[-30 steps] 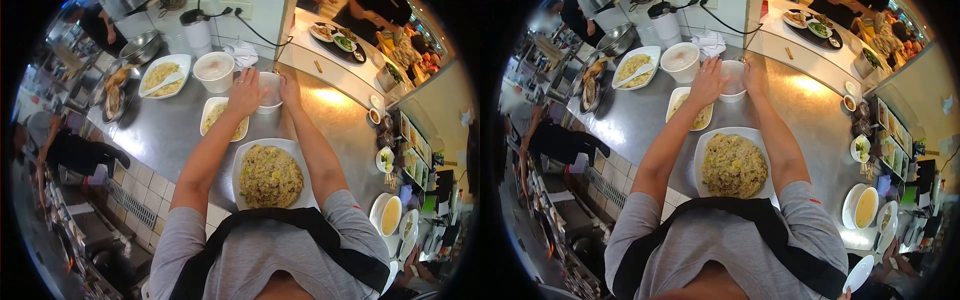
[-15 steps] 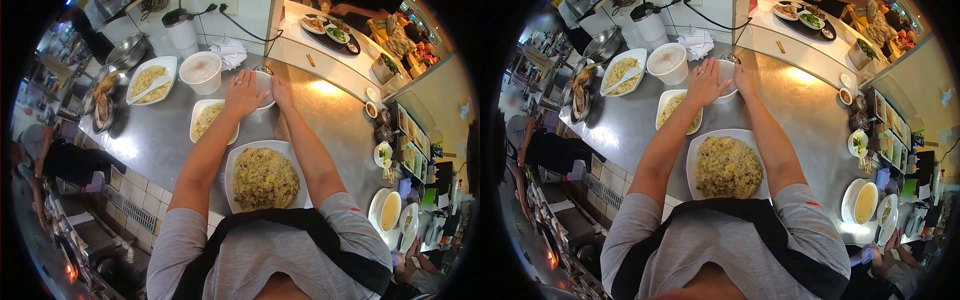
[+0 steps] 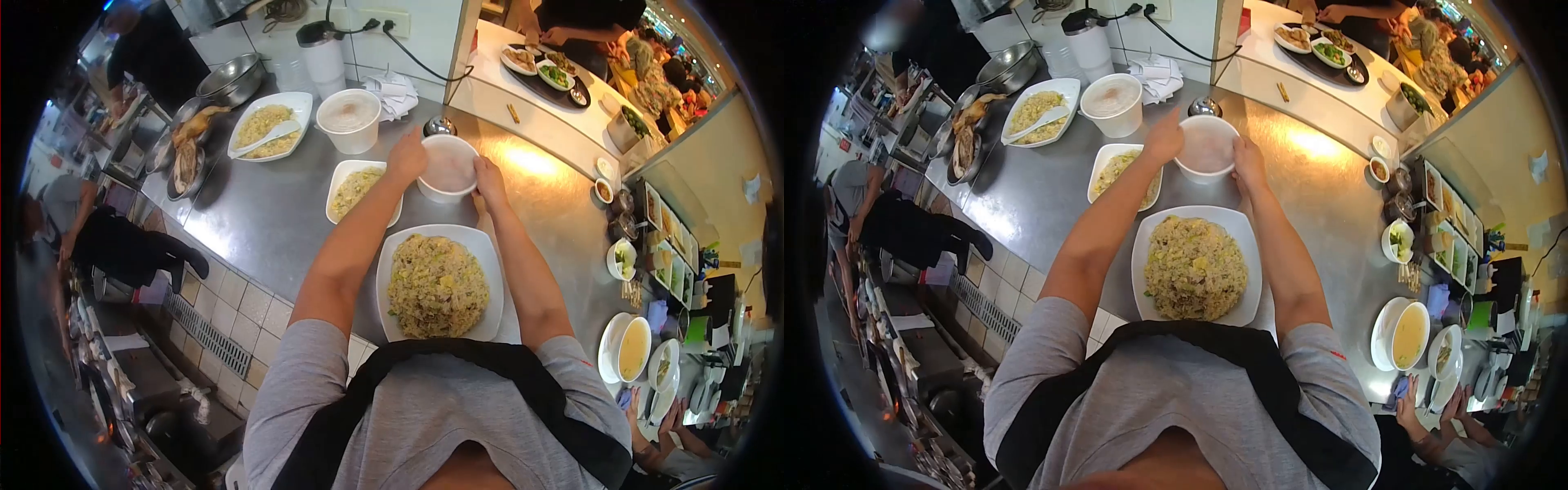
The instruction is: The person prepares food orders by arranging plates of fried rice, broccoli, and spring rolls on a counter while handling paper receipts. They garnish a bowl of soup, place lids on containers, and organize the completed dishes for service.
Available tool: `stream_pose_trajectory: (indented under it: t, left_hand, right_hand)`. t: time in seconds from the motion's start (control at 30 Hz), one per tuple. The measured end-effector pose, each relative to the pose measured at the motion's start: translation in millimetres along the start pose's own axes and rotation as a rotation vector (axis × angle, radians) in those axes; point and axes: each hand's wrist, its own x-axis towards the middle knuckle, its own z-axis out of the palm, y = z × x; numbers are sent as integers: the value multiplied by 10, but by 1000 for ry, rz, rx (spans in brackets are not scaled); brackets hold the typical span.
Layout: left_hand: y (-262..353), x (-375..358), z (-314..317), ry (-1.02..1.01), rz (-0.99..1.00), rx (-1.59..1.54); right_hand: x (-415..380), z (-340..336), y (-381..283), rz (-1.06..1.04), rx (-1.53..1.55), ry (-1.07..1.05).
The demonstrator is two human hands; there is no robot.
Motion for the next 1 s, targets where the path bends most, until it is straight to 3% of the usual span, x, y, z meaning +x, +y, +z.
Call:
stream_pose_trajectory:
  t: [0.13, 0.2, 0.23, 0.33, 0.37, 0.43, 0.5, 0.6, 0.73, 0.9, 1.0]
  left_hand:
    - [103, -73, -251, -42, 61, -173]
    - [-60, 98, -257, 178, 306, -286]
    - [80, 9, -533, 211, 300, -210]
    - [206, 0, -1167, 157, -10, -606]
    - [-217, 274, -1155, 254, 90, -632]
    - [-202, 211, -1442, 364, -24, -751]
    - [-458, 270, -1544, 480, -73, -811]
    - [-933, 415, -1446, 524, -252, -843]
    - [-802, 350, -1405, 591, -330, -977]
    - [-747, 52, -1411, 537, -430, -1046]
    - [-676, -396, -1374, 523, -301, -1064]
  right_hand:
    - [110, -99, 143, 22, 197, -4]
    - [-92, -103, -232, -35, 364, 49]
    - [-299, -162, -491, -67, 467, 36]
    - [-808, -367, -830, -234, 504, -39]
    - [-935, -444, -825, -270, 487, -62]
    - [-1092, -680, -594, -270, 211, -107]
    - [-1337, -865, -313, -373, -26, 34]
    - [-1670, -1182, 315, -249, -590, 256]
    - [-2162, -1255, 946, -354, -1150, 505]
    - [-2189, -1268, 883, -259, -1027, 432]
    - [-2190, -1297, 890, -259, -1020, 416]
